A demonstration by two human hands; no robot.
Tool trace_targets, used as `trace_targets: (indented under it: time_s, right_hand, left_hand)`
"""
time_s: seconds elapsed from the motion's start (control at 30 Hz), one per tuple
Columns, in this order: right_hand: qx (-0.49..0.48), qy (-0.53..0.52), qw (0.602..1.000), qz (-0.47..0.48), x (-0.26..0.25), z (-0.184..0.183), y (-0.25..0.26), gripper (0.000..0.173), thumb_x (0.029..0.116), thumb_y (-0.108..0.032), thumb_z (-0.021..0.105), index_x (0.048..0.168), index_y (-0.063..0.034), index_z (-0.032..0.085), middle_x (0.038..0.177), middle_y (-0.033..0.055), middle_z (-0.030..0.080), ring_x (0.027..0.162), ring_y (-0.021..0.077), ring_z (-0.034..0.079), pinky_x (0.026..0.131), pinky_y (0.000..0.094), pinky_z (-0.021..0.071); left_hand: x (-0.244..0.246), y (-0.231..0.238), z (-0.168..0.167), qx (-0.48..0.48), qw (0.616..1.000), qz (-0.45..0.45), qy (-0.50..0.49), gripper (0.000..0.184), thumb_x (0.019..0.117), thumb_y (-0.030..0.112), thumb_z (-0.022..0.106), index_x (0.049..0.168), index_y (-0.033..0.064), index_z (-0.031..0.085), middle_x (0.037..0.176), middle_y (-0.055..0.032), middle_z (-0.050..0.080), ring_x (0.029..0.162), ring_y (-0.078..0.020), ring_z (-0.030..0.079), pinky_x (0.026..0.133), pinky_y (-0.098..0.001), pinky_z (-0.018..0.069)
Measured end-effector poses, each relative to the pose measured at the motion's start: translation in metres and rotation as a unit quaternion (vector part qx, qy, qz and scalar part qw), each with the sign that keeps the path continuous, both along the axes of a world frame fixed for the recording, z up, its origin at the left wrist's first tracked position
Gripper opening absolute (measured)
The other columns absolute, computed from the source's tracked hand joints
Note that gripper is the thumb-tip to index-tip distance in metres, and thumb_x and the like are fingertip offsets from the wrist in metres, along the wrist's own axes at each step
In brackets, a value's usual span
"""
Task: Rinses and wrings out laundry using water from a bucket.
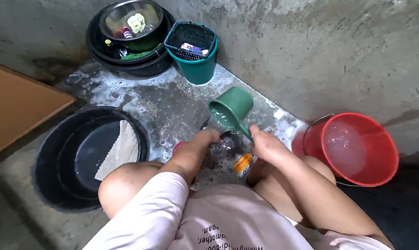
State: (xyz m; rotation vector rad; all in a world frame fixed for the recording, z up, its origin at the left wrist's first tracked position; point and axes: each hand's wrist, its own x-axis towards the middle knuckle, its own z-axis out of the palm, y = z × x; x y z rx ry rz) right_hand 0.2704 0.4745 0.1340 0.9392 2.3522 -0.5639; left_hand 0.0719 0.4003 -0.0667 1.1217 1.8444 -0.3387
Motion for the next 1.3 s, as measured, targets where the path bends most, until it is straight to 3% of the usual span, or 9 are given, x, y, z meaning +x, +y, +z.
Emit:
trace_targets:
  time_s: [0.3,0.43,0.5,0.6,0.73,0.87,0.97,1.1,1.3]
  right_hand:
    - [0.012,0.206,0.957,-0.203,0.030,0.022,0.019,0.053,0.1005,-0.012,0.062,0.150,-0.0078,0.042,0.122,0.0230,0.066,0.099,0.0395,0.071,0.084,0.0599,0.0581]
    - [-0.161,0.572,0.574,-0.563,0.099,0.031,0.068,0.024,0.1003,-0.015,0.058,0.123,-0.0141,0.050,0.081,0.0013,0.059,0.057,0.0090,0.058,0.052,0.0259,0.0541]
    - [-0.164,0.654,0.375,-0.636,0.140,0.022,0.093,0.007,0.1003,-0.020,0.056,0.106,-0.0183,0.051,0.080,-0.0023,0.056,0.064,0.0089,0.058,0.059,0.0273,0.0538]
    - [-0.162,0.701,0.246,-0.649,0.188,0.002,0.134,0.020,0.1029,-0.026,0.051,0.119,-0.0161,0.047,0.101,0.0042,0.057,0.086,0.0136,0.063,0.076,0.0305,0.0574]
    - [-0.264,0.672,0.437,-0.536,0.149,0.013,0.140,0.044,0.1063,-0.044,0.042,0.141,-0.0178,0.040,0.125,0.0030,0.061,0.109,0.0185,0.065,0.086,0.0396,0.0562]
    - [-0.235,0.458,0.822,-0.246,0.030,-0.003,0.077,0.085,0.0881,-0.004,0.069,0.160,-0.0144,0.026,0.142,0.0094,0.059,0.119,0.0230,0.064,0.093,0.0444,0.0572]
    - [-0.158,0.258,0.949,-0.086,-0.031,-0.065,0.042,0.127,0.0750,-0.023,0.092,0.165,-0.0081,0.004,0.158,0.0283,0.038,0.141,0.0460,0.046,0.112,0.0667,0.0416]
    - [-0.140,0.354,0.901,-0.209,-0.075,-0.100,0.015,0.086,0.0818,-0.025,0.088,0.152,-0.0021,0.043,0.148,0.0240,0.053,0.138,0.0350,0.052,0.116,0.0545,0.0423]
    - [-0.214,0.644,0.626,-0.383,-0.097,-0.043,0.010,0.048,0.0924,-0.010,0.071,0.137,-0.0040,0.054,0.124,0.0140,0.067,0.114,0.0217,0.066,0.095,0.0451,0.0585]
  left_hand:
    - [-0.041,-0.005,0.043,0.120,0.987,0.111,0.008,0.047,0.1029,0.041,0.058,0.135,0.0079,0.062,0.129,-0.0244,0.065,0.123,-0.0443,0.060,0.102,-0.0714,0.0431]
    - [-0.051,-0.021,0.054,0.154,0.975,0.162,0.005,0.057,0.1046,0.049,0.052,0.133,0.0006,0.061,0.128,-0.0286,0.064,0.124,-0.0460,0.059,0.104,-0.0697,0.0423]
    - [-0.047,-0.029,0.066,0.174,0.972,0.160,0.015,0.055,0.1058,0.047,0.050,0.132,0.0006,0.062,0.130,-0.0286,0.062,0.126,-0.0455,0.058,0.105,-0.0683,0.0427]
    - [-0.040,-0.037,0.096,0.257,0.947,0.189,-0.020,0.052,0.1056,0.041,0.054,0.135,-0.0018,0.060,0.148,-0.0290,0.047,0.140,-0.0441,0.044,0.114,-0.0634,0.0364]
    - [-0.019,-0.028,0.167,0.328,0.891,0.291,-0.117,0.049,0.1070,0.041,0.051,0.135,0.0019,0.059,0.131,-0.0238,0.062,0.125,-0.0361,0.059,0.107,-0.0600,0.0442]
    - [0.001,-0.017,0.247,0.389,0.829,0.352,-0.196,0.045,0.1073,0.038,0.051,0.136,0.0038,0.056,0.120,-0.0176,0.067,0.108,-0.0265,0.067,0.095,-0.0495,0.0546]
    - [0.016,-0.024,0.311,0.450,0.774,0.354,-0.272,0.038,0.1077,0.031,0.051,0.135,0.0055,0.055,0.115,-0.0125,0.067,0.101,-0.0204,0.069,0.088,-0.0423,0.0591]
    - [0.032,-0.051,0.358,0.494,0.688,0.357,-0.394,0.031,0.1092,0.027,0.048,0.131,0.0056,0.054,0.109,-0.0113,0.070,0.098,-0.0214,0.071,0.085,-0.0398,0.0614]
    - [-0.024,-0.081,0.286,0.562,0.465,0.499,-0.468,0.039,0.1055,0.034,0.054,0.133,0.0060,0.055,0.114,-0.0136,0.070,0.100,-0.0258,0.071,0.087,-0.0451,0.0613]
